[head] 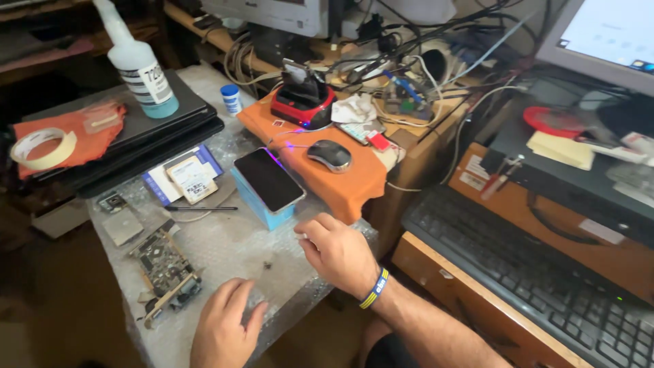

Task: Repairing and inspecting computer hardware components at a cluttered workstation

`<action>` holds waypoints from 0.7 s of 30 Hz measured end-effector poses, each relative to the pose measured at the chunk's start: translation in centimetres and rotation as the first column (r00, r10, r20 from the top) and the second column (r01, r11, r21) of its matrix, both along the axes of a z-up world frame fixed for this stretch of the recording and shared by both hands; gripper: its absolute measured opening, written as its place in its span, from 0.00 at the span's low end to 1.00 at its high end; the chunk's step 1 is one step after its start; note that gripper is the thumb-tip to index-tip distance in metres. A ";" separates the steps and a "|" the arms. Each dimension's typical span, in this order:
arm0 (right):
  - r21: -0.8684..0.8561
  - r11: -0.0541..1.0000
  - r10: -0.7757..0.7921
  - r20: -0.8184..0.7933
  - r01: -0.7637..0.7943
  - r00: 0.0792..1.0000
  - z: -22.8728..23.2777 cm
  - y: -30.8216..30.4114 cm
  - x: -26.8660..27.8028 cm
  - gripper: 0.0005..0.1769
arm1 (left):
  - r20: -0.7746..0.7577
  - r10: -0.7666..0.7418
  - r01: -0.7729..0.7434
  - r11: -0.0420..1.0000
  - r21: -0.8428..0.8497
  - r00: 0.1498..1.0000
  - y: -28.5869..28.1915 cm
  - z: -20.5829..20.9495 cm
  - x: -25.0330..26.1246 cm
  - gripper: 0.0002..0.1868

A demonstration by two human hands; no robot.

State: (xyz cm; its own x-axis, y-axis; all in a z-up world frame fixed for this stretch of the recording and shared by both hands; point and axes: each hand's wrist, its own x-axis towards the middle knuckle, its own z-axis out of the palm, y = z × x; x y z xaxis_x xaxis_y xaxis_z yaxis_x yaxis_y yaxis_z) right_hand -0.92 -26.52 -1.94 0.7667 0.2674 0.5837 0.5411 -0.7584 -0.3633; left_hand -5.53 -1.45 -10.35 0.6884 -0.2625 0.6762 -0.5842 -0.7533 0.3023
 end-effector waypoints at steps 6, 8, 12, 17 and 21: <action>0.035 0.999 0.027 0.158 -0.033 0.987 7.5 -1.6 1.0 0.06 | -0.073 0.045 -0.046 0.999 -0.011 0.996 0.6 -2.8 0.5 0.22; 0.111 0.951 -0.294 0.046 0.288 0.955 14.1 -1.0 1.5 0.23 | -0.122 0.043 -0.052 0.996 -0.068 0.992 0.6 -2.2 0.2 0.23; -0.112 0.960 -0.210 0.317 0.257 0.925 15.7 -11.1 16.1 0.12 | -0.343 0.092 -0.117 0.992 -0.051 0.935 0.7 -2.3 0.3 0.25; -0.626 0.645 -0.556 0.008 0.438 0.831 19.4 -18.8 23.0 0.13 | -0.040 0.017 -0.022 0.992 -0.122 0.999 0.8 -2.8 0.7 0.25; -0.729 0.559 -0.556 0.025 0.395 0.831 15.8 -22.6 26.2 0.13 | 0.034 -0.010 0.015 0.988 -0.151 0.999 0.7 -2.3 1.1 0.25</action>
State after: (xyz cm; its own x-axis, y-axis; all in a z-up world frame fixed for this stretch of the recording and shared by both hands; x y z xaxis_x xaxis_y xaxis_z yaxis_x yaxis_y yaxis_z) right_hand 25.26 -49.12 13.89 0.9712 0.0829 0.2235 0.0078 -0.9481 0.3178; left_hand -4.38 -0.76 -12.70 0.6625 -0.1642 0.7309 -0.6048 -0.6929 0.3925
